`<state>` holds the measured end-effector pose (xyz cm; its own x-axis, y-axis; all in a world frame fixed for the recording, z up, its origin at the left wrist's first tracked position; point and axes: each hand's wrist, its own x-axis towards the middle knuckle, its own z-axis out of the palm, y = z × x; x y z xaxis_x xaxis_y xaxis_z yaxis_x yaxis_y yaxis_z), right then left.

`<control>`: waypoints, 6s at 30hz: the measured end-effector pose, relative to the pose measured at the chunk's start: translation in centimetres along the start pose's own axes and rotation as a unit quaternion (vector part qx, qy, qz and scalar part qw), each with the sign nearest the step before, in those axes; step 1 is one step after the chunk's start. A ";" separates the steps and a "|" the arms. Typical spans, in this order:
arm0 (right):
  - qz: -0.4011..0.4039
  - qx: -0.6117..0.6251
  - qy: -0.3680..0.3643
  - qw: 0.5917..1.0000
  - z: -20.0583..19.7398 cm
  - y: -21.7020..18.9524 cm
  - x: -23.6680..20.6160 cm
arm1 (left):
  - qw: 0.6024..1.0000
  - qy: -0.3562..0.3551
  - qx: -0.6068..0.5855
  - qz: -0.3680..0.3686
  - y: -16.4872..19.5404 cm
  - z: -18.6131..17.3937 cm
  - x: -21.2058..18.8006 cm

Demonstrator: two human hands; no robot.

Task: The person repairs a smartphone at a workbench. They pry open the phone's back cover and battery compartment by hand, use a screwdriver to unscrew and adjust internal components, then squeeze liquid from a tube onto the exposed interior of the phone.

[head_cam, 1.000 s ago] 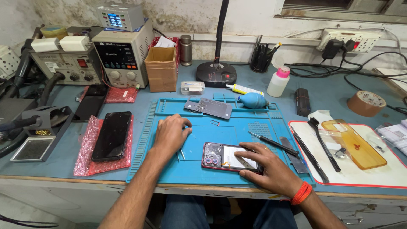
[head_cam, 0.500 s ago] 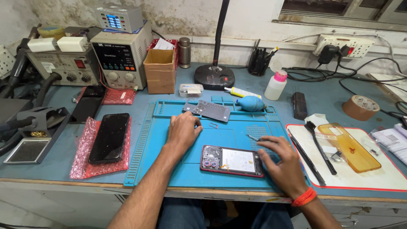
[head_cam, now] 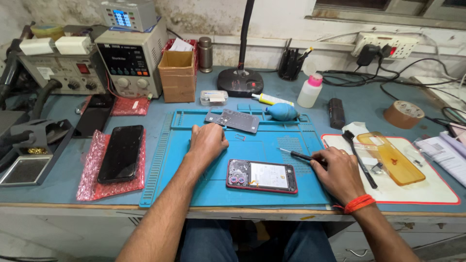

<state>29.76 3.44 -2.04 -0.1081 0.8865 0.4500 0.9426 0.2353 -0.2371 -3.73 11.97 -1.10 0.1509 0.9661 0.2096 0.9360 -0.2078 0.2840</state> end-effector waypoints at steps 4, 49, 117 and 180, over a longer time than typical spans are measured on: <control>0.110 0.127 -0.001 0.986 -1.1 -1.9 -0.2 | 1.000 -0.001 0.021 0.009 1.3 -1.0 0.2; 0.124 0.459 0.016 0.880 3.5 -3.0 -1.7 | 0.884 0.102 -0.457 0.002 1.8 -1.7 -9.7; -0.182 0.438 -0.109 0.874 -8.1 -11.2 3.4 | 0.882 0.131 -0.431 0.141 4.5 -1.7 -11.1; -0.172 0.218 -0.214 0.937 -5.9 -15.0 7.3 | 0.990 0.083 -0.097 0.060 -2.8 -0.9 -6.4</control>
<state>16.70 4.02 9.93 -0.5867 0.7847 0.2004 0.6203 0.5944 -0.5117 -7.57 6.21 -2.35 0.1869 0.8975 0.3996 0.8341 -0.3598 0.4181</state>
